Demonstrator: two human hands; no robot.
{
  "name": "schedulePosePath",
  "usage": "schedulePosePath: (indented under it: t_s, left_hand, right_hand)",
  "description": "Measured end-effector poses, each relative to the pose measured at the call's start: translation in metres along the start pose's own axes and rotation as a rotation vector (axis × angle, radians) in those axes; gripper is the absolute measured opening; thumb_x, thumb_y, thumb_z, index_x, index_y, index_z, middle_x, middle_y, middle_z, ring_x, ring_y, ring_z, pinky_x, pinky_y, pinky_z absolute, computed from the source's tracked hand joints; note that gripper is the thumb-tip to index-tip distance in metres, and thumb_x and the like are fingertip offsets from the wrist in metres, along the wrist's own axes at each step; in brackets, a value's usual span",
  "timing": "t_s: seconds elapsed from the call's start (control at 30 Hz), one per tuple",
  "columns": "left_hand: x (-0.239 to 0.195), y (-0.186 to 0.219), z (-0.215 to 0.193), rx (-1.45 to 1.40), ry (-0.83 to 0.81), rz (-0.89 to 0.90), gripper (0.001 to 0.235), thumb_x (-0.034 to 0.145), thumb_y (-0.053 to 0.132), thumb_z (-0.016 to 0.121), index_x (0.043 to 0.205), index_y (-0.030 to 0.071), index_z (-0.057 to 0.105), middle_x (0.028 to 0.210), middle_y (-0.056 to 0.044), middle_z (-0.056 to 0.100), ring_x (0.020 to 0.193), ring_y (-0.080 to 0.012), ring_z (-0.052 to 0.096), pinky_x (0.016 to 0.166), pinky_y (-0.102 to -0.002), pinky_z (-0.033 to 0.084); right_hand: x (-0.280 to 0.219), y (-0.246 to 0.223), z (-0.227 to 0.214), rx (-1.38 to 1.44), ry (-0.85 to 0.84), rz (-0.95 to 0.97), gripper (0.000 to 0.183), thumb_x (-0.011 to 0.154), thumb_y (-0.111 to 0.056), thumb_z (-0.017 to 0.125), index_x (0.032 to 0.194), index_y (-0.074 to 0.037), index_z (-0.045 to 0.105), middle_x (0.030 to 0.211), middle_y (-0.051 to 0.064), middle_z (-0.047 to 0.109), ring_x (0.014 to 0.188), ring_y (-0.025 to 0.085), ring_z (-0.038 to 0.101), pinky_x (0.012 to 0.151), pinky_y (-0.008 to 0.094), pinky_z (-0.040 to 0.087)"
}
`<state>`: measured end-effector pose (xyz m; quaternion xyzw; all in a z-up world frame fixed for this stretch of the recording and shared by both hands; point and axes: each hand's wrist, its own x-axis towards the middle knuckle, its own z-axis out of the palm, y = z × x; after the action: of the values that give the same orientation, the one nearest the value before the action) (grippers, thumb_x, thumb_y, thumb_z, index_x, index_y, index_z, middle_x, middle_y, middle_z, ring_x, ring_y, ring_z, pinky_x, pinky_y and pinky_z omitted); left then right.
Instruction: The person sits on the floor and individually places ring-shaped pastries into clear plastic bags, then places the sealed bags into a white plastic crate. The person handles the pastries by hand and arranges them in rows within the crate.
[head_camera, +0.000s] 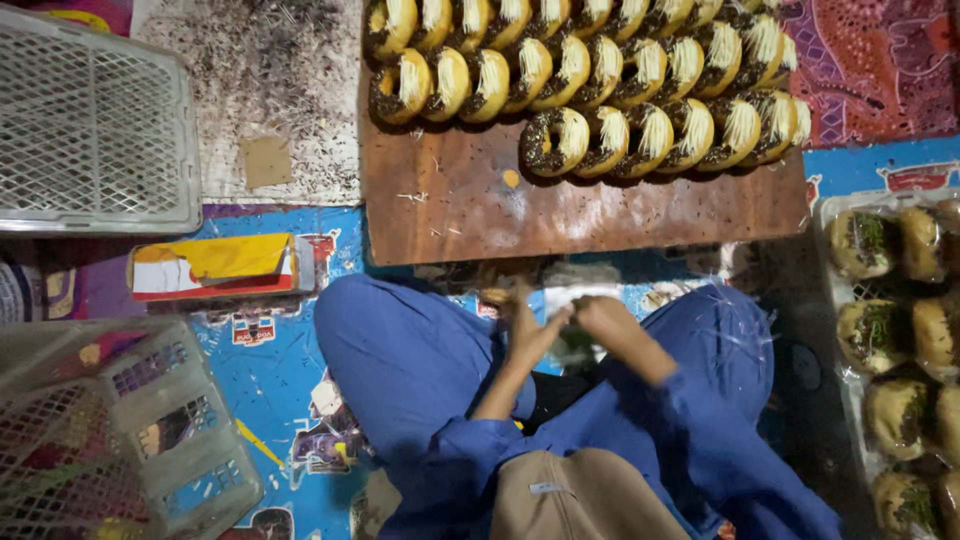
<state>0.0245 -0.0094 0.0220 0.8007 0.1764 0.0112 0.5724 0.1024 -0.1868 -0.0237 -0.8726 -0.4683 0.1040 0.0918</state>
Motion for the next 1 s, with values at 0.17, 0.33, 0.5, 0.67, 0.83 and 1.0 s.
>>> schedulePosePath:
  t_s: [0.17, 0.33, 0.5, 0.67, 0.83, 1.0]
  left_hand:
    - [-0.044, 0.073, 0.020, -0.043, -0.116, 0.677, 0.032, 0.105, 0.013, 0.054, 0.134, 0.005, 0.063, 0.143, -0.015, 0.066, 0.140, -0.0334, 0.061, 0.125, -0.044, 0.044]
    - [-0.058, 0.119, -0.023, -0.245, -0.017, 0.709, 0.076, 0.095, 0.053, 0.061, 0.149, 0.005, 0.036, 0.157, -0.013, 0.035, 0.147, -0.0318, 0.040, 0.120, -0.051, 0.033]
    - [0.003, 0.083, -0.081, -1.466, -0.132, 0.090, 0.053, 0.092, 0.039, 0.076, 0.131, 0.009, 0.059, 0.131, -0.010, 0.060, 0.120, -0.0328, 0.059, 0.099, -0.047, 0.051]
    - [0.048, 0.024, -0.189, -1.885, 0.484, -0.108, 0.025, 0.094, 0.027, 0.075, 0.108, 0.008, 0.066, 0.103, -0.012, 0.071, 0.098, -0.0283, 0.066, 0.090, -0.048, 0.056]
    - [0.056, 0.024, -0.237, -2.092, 0.516, -0.092, 0.042, 0.086, 0.039, 0.076, 0.107, 0.004, 0.064, 0.114, -0.023, 0.066, 0.114, -0.0415, 0.062, 0.105, -0.060, 0.049]
    - [0.074, 0.056, -0.228, -2.283, 0.318, 0.071, 0.056, 0.084, 0.042, 0.075, 0.116, -0.002, 0.062, 0.130, -0.030, 0.057, 0.131, -0.0503, 0.050, 0.112, -0.064, 0.039]
  right_hand:
    - [-0.052, -0.054, -0.095, 0.086, 0.475, 0.084, 0.038, 0.083, -0.016, 0.058, 0.120, -0.005, 0.060, 0.121, 0.022, 0.067, 0.114, 0.041, 0.065, 0.098, 0.049, 0.052]
    - [-0.036, -0.095, -0.188, 0.621, 0.265, 0.959, 0.085, 0.098, -0.029, 0.052, 0.170, -0.012, 0.009, 0.154, 0.023, 0.051, 0.136, 0.043, 0.049, 0.114, 0.047, 0.041]
    - [0.031, -0.150, -0.201, 0.398, 0.092, -0.065, 0.079, 0.076, -0.034, 0.080, 0.143, -0.008, 0.047, 0.156, 0.028, 0.036, 0.147, 0.043, 0.031, 0.117, 0.050, 0.024]
    - [0.103, -0.061, -0.226, 0.516, 0.070, 0.680, 0.058, 0.080, -0.064, 0.073, 0.128, -0.030, 0.074, 0.131, 0.002, 0.076, 0.128, 0.021, 0.071, 0.108, 0.040, 0.052]
    - [0.161, 0.029, -0.227, -0.238, 0.574, 0.211, 0.121, 0.065, -0.070, 0.081, 0.160, -0.009, 0.039, 0.140, 0.020, 0.064, 0.147, 0.040, 0.048, 0.121, 0.060, -0.008]
    - [0.154, -0.013, -0.241, 0.018, 0.546, 0.228, 0.114, 0.064, -0.062, 0.089, 0.158, -0.014, 0.046, 0.132, 0.011, 0.069, 0.137, 0.031, 0.056, 0.128, 0.060, -0.006]
